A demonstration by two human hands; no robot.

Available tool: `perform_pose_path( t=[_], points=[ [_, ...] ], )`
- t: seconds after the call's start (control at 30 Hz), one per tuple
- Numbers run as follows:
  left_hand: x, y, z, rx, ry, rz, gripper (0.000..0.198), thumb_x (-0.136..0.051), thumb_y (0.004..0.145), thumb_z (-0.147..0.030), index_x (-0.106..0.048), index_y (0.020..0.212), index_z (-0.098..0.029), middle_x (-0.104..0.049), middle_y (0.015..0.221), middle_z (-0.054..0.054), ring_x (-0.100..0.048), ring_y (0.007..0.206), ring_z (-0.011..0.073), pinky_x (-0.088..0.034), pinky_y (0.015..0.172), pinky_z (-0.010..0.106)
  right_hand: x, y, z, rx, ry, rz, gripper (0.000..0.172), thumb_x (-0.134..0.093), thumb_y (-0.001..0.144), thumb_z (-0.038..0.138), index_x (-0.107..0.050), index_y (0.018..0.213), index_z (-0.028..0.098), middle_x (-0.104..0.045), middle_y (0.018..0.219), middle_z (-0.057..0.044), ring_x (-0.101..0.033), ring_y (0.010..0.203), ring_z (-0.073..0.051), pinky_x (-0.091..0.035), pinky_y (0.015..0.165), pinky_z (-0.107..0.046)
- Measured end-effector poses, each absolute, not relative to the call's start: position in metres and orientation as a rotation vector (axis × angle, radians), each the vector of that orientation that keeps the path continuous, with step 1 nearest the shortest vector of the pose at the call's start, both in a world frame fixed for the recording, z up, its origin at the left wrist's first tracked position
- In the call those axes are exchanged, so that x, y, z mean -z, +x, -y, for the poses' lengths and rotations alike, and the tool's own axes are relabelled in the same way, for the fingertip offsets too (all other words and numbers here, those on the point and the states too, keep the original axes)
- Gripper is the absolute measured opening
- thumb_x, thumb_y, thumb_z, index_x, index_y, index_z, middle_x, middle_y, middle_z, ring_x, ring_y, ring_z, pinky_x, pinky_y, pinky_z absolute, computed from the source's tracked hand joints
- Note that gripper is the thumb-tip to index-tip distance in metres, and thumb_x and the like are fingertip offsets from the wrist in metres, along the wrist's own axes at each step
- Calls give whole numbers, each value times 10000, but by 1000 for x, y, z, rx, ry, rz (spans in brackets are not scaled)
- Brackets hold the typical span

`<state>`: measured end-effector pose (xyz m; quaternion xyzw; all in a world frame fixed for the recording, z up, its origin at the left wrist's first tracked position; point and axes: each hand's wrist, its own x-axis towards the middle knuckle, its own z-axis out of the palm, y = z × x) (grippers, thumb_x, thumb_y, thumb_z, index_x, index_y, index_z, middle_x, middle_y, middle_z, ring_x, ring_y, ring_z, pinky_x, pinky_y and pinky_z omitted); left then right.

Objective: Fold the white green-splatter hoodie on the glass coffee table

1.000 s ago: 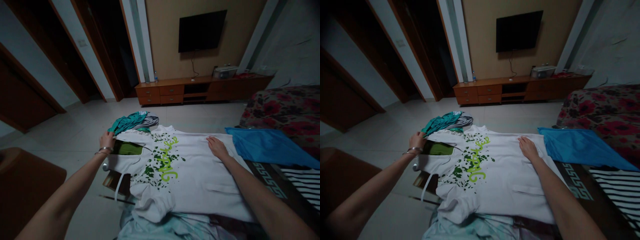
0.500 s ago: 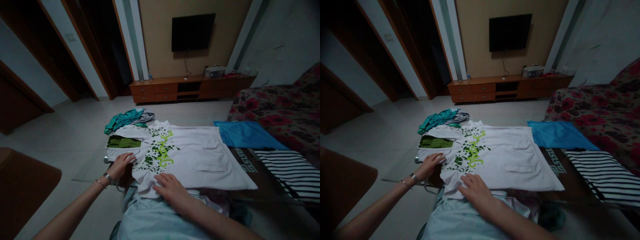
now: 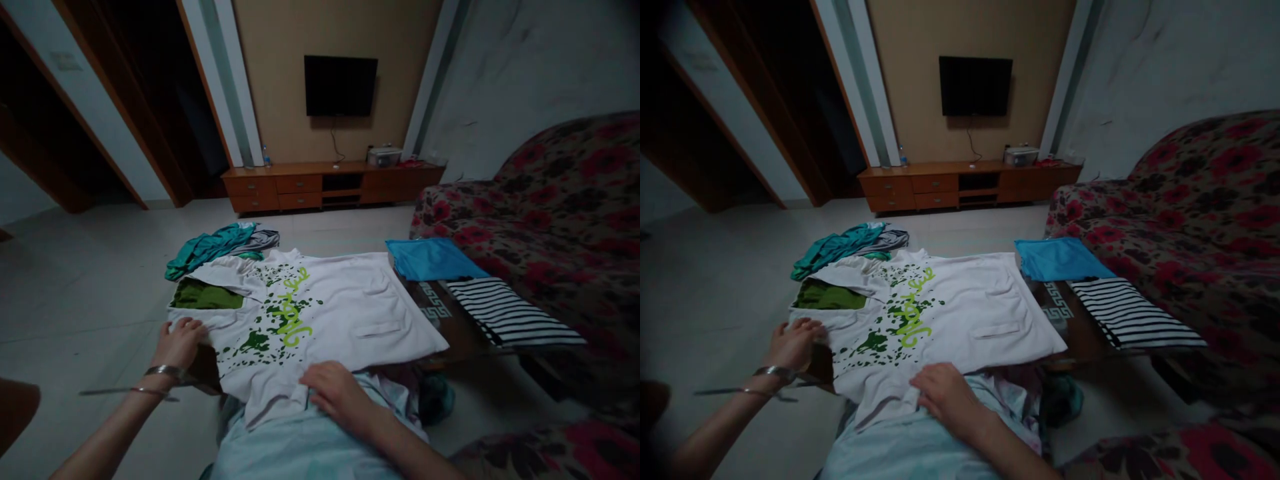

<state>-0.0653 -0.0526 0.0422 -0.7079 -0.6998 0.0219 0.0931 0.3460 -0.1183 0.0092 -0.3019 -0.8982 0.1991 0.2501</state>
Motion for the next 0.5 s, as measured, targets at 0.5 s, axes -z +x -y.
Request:
perform_pose_path(
  t=[0.5],
  points=[
    [26,37,31,-100,-2400,1961,583,-312,918,-421,-272,1459,-207,-221,1533,31,-179,1422,206,-169,1133,449,71,577,24,160,-1850,2155,513,-306,956,405,-466,1355,124,-426,1428,-138,-329,1360,-241,-298,1081,-452]
  ],
)
